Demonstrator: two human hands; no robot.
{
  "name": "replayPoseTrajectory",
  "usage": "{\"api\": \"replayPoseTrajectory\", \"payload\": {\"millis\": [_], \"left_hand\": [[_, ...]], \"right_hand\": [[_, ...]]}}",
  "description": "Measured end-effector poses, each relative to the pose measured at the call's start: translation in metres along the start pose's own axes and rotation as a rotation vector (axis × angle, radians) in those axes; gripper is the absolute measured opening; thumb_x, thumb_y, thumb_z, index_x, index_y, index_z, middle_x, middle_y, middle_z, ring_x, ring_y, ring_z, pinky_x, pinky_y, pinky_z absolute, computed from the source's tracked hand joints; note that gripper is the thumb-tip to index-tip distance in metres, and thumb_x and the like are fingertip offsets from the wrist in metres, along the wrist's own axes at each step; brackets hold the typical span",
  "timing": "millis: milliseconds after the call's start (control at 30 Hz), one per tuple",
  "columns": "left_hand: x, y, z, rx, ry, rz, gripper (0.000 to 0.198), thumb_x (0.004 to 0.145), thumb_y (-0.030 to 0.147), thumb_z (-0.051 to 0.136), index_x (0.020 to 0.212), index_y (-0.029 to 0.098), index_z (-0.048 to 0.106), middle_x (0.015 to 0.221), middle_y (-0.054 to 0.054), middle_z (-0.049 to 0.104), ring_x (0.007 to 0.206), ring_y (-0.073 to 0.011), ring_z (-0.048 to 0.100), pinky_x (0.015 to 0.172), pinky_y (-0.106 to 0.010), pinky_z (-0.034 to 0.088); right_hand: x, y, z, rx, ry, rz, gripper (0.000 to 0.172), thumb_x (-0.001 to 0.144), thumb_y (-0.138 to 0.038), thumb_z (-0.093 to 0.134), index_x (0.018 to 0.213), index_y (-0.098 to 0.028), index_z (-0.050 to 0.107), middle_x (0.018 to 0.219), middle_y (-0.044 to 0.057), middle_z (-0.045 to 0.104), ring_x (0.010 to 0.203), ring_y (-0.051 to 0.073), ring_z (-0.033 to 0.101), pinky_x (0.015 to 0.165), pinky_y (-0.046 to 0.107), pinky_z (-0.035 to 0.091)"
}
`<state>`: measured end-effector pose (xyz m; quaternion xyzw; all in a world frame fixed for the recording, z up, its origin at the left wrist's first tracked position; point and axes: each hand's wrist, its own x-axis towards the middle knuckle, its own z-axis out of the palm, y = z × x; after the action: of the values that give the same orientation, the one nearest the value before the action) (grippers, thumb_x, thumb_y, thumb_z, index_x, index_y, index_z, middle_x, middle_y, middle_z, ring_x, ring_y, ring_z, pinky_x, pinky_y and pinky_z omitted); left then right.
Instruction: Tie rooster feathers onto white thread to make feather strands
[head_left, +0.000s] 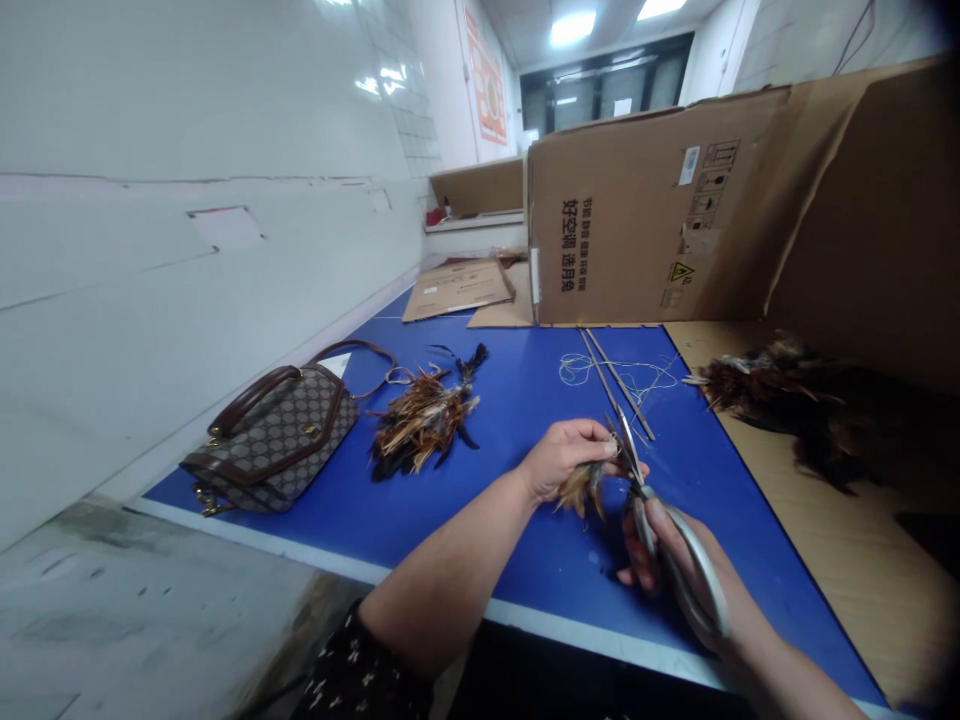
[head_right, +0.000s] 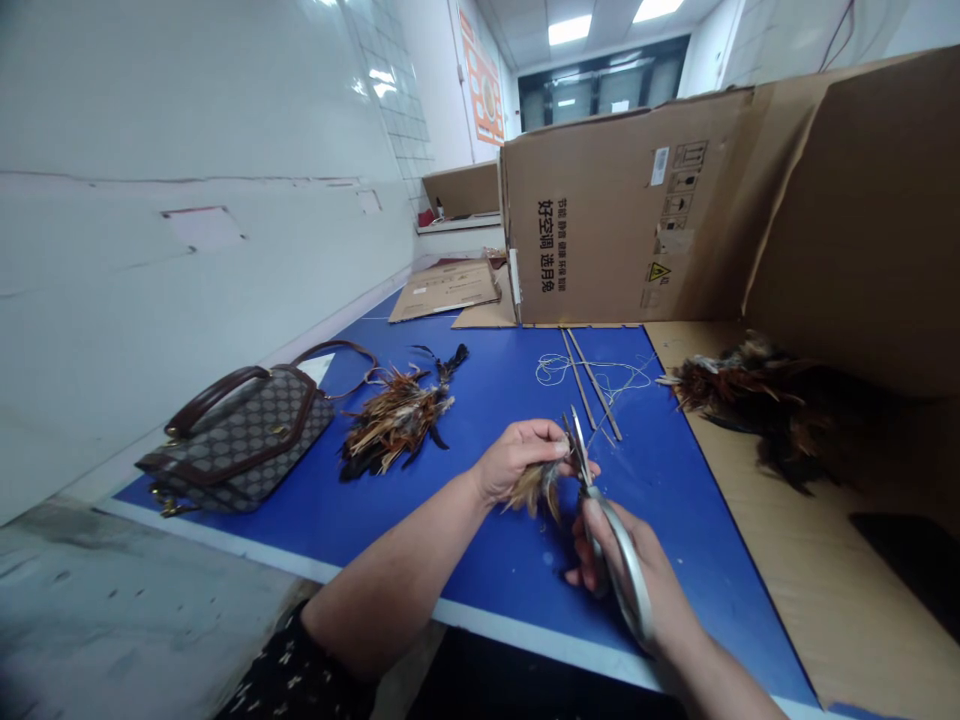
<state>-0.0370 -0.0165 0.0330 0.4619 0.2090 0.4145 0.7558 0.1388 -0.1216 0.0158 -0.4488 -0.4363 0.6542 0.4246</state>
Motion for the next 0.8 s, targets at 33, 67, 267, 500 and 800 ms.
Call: {"api": "replayPoseTrajectory", "payload": {"millis": [33,67,267,500,800], "left_hand": [[0.0,0.0,0.0,0.005,-0.004,-0.002,0.04,0.075,0.039,0.087,0.084,0.013,0.059,0.087,-0.014,0.075,0.094,-0.0342,0.077,0.091,-0.042,0.056],[0.0,0.001,0.001,0.011,-0.006,-0.005,0.04,0.075,0.039,0.087,0.083,0.013,0.058,0.086,-0.014,0.075,0.093,-0.034,0.077,0.091,-0.042,0.056],[-0.001,0.003,0.003,0.045,0.004,-0.019,0.041,0.074,0.04,0.087,0.082,0.013,0.058,0.084,-0.014,0.075,0.09,-0.0321,0.078,0.089,-0.04,0.055],[0.0,0.001,-0.001,0.063,0.007,-0.038,0.04,0.073,0.04,0.088,0.083,0.012,0.06,0.082,-0.013,0.075,0.088,-0.0289,0.077,0.088,-0.038,0.054],[-0.001,0.0,0.001,0.096,0.013,-0.028,0.038,0.075,0.038,0.086,0.081,0.013,0.058,0.081,-0.013,0.075,0.086,-0.0264,0.077,0.083,-0.032,0.052]], "right_hand": [[0.0,0.0,0.001,0.004,-0.003,0.002,0.05,0.088,-0.069,0.063,0.081,-0.02,0.061,0.063,-0.002,0.051,0.053,0.013,0.047,0.066,0.038,0.059],[0.0,0.0,0.001,0.009,-0.006,0.003,0.049,0.088,-0.069,0.063,0.081,-0.02,0.06,0.063,-0.002,0.051,0.053,0.013,0.047,0.065,0.037,0.058],[0.0,0.005,-0.005,0.037,-0.035,0.011,0.047,0.091,-0.067,0.062,0.085,-0.02,0.061,0.063,-0.003,0.052,0.049,0.012,0.049,0.058,0.034,0.056],[0.001,0.011,-0.008,0.046,0.012,0.045,0.054,0.083,-0.072,0.068,0.085,-0.018,0.061,0.058,-0.005,0.05,0.043,0.011,0.048,0.048,0.03,0.053],[-0.001,0.007,-0.007,-0.039,0.019,0.036,0.057,0.082,-0.075,0.066,0.083,-0.018,0.061,0.059,-0.004,0.051,0.043,0.012,0.049,0.045,0.031,0.054]]}}
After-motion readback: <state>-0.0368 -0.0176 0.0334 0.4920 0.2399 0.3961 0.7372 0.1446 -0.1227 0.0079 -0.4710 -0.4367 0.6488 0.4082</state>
